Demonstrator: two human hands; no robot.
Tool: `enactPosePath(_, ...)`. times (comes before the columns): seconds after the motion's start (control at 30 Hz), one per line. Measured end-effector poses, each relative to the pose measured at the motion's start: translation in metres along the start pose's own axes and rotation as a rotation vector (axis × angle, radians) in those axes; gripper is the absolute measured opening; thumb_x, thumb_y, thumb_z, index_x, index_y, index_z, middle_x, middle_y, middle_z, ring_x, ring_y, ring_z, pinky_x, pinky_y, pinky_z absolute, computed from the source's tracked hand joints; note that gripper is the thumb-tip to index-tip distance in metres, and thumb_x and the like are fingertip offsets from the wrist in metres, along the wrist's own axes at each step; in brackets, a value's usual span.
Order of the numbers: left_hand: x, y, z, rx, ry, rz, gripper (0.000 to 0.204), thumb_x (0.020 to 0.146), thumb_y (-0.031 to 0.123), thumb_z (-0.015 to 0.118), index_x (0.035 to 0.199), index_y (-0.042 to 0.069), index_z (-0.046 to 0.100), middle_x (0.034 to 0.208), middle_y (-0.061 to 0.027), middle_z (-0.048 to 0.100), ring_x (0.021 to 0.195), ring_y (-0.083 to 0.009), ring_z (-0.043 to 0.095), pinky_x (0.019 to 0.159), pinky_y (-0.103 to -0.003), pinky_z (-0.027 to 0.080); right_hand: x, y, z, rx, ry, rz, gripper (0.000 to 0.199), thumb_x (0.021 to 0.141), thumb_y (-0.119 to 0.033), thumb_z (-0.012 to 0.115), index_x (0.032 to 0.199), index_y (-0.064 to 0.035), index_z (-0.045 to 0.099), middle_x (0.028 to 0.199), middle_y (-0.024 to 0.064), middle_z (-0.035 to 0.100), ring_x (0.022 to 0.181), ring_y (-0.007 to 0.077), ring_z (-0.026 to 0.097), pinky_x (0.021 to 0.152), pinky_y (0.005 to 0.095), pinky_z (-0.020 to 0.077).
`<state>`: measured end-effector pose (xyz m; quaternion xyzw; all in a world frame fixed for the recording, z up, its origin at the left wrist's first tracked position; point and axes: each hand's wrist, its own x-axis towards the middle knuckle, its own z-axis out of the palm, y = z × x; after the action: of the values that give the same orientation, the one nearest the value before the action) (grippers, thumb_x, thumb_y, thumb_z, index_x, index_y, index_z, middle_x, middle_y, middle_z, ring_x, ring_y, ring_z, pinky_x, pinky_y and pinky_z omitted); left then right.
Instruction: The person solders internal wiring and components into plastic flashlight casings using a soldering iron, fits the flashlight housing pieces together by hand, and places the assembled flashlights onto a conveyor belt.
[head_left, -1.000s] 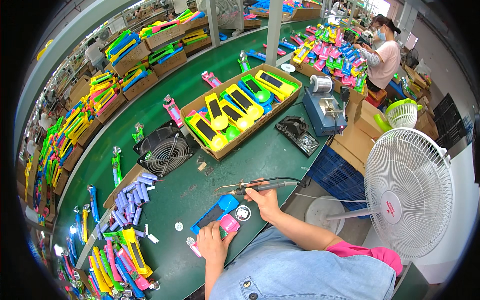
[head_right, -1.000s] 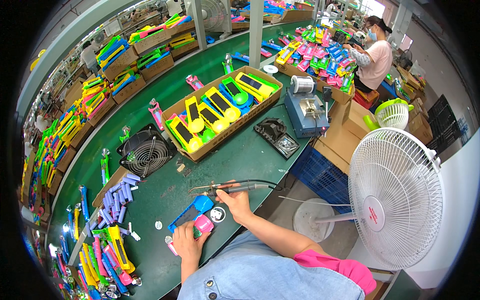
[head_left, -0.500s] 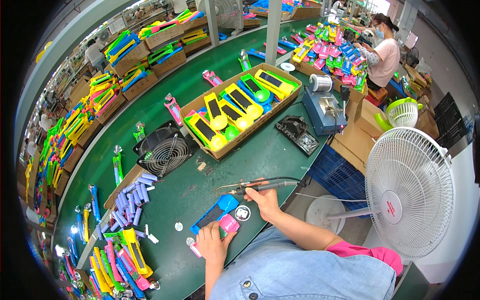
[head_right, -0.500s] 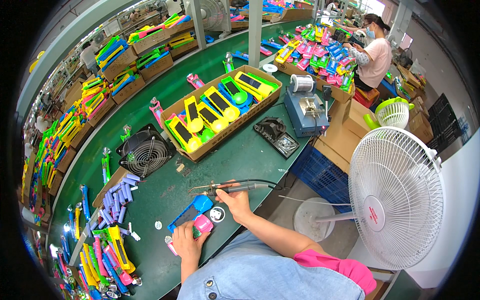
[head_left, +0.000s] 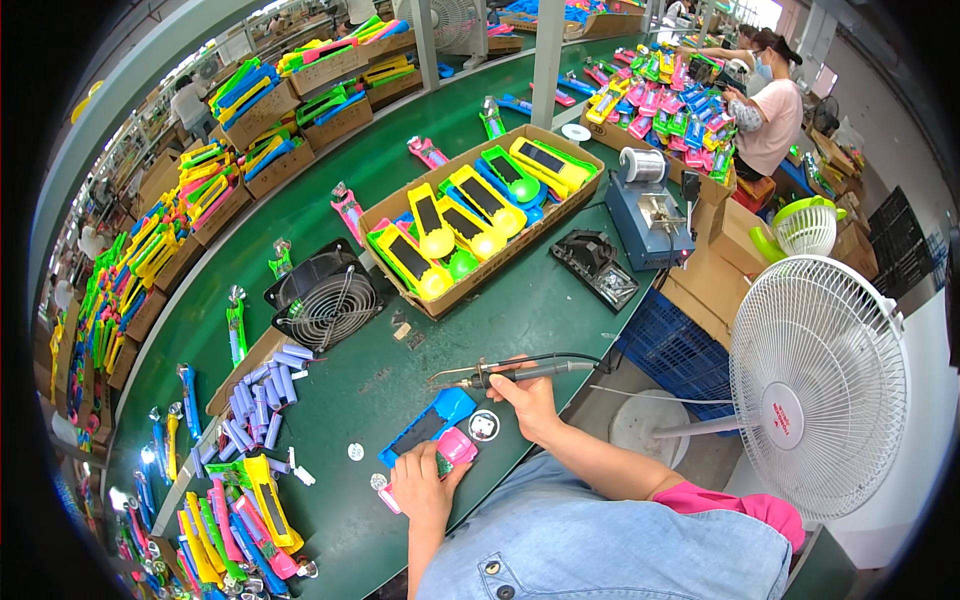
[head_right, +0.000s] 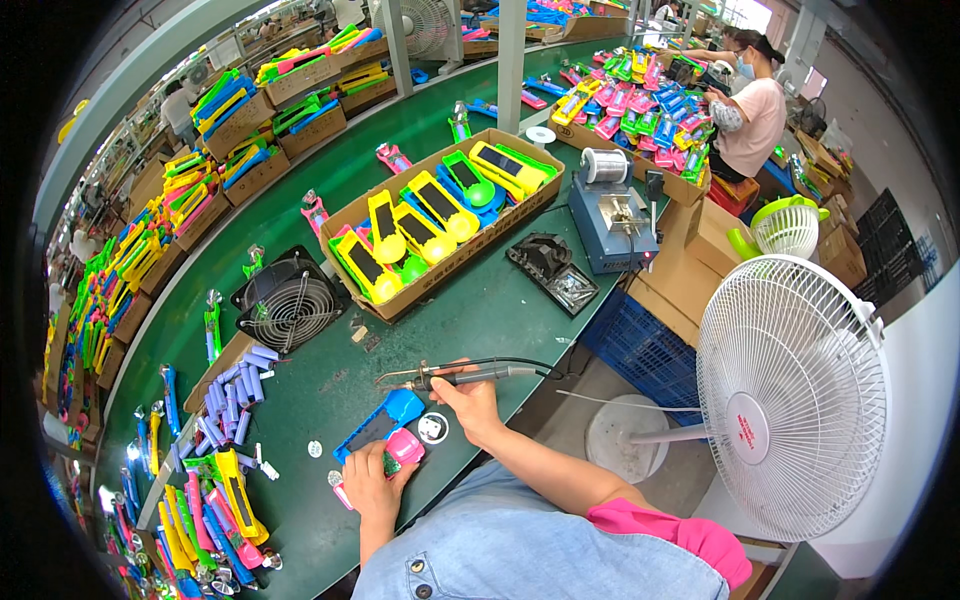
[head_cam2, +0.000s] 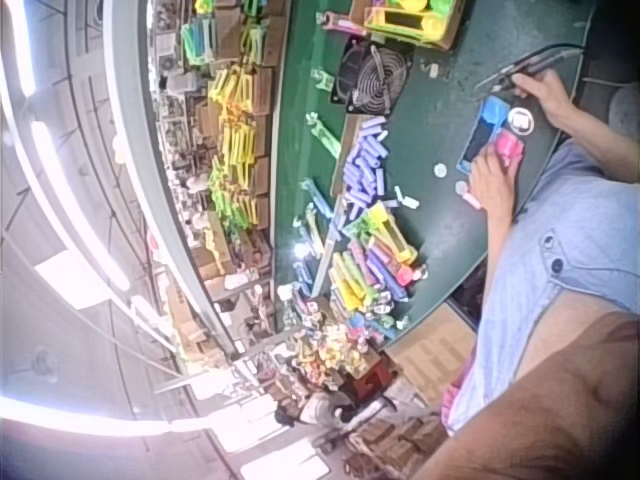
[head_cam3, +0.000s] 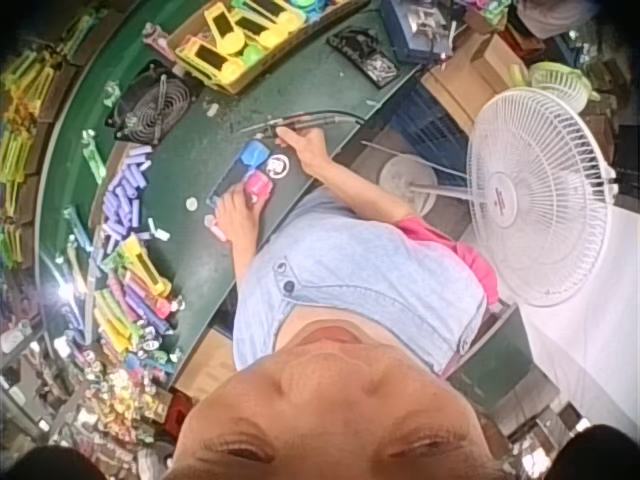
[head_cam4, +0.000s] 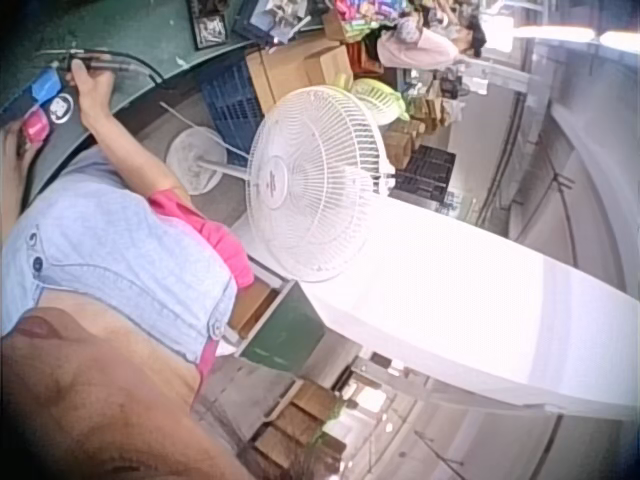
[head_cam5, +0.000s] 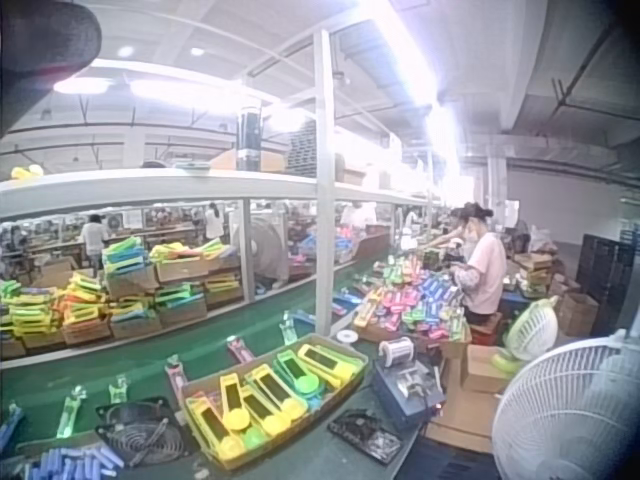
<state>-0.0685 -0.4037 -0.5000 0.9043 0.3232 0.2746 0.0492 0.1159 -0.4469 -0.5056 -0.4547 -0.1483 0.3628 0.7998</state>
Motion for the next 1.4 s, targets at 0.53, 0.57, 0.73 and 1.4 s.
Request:
enactPosePath(0.53,-0.001,-0.002,-0.002,-0.021,-0.004,-0.034,0.054,0.054,0.034,0.074,0.096,0.007,0.054,0.09,-0.0061,0.056,0.079,-0.0254,0.051,0.067,-0.036,0.04,-0.001,0.001,0.004,-0.005,-0.003,-0.004,0.016,0.077,-0.005,0.062,0.089,-0.0026,0.053,0.081,0.0058,0.059,0.063,0.0122,0.057,0.057,0.0229,0.045)
enactPosePath(0.57,-0.001,-0.002,-0.004,0.001,0.003,-0.059,0.054,0.054,0.034,0.074,0.096,0.007,0.054,0.09,-0.0061,0.056,0.079,-0.0254,0.051,0.067,-0.036,0.04,-0.001,0.0,0.005,-0.015,0.008,0.019,0.016,0.076,-0.004,0.061,0.089,-0.0024,0.053,0.08,0.006,0.059,0.063,0.0127,0.057,0.057,0.0234,0.045)
enactPosePath(0.73,0.001,-0.001,0.0,-0.014,-0.006,-0.01,0.05,0.058,0.037,0.072,0.094,0.008,0.055,0.092,-0.004,0.056,0.079,-0.0211,0.052,0.066,-0.033,0.039,-0.003,-0.003,-0.001,-0.056,0.069,-0.041,0.014,0.075,-0.003,0.06,0.087,-0.0018,0.052,0.078,0.008,0.058,0.061,0.014,0.056,0.056,0.0236,0.0441)
enactPosePath(1.4,-0.001,-0.005,-0.008,-0.033,-0.05,-0.016,0.046,0.061,0.039,0.07,0.093,0.008,0.057,0.091,-0.0038,0.056,0.079,-0.02,0.052,0.067,-0.031,0.041,0.003,0.001,0.013,-0.039,0.006,-0.01,0.016,0.076,-0.003,0.059,0.091,-0.0025,0.053,0.082,0.0073,0.058,0.062,0.0134,0.056,0.056,0.024,0.0434)
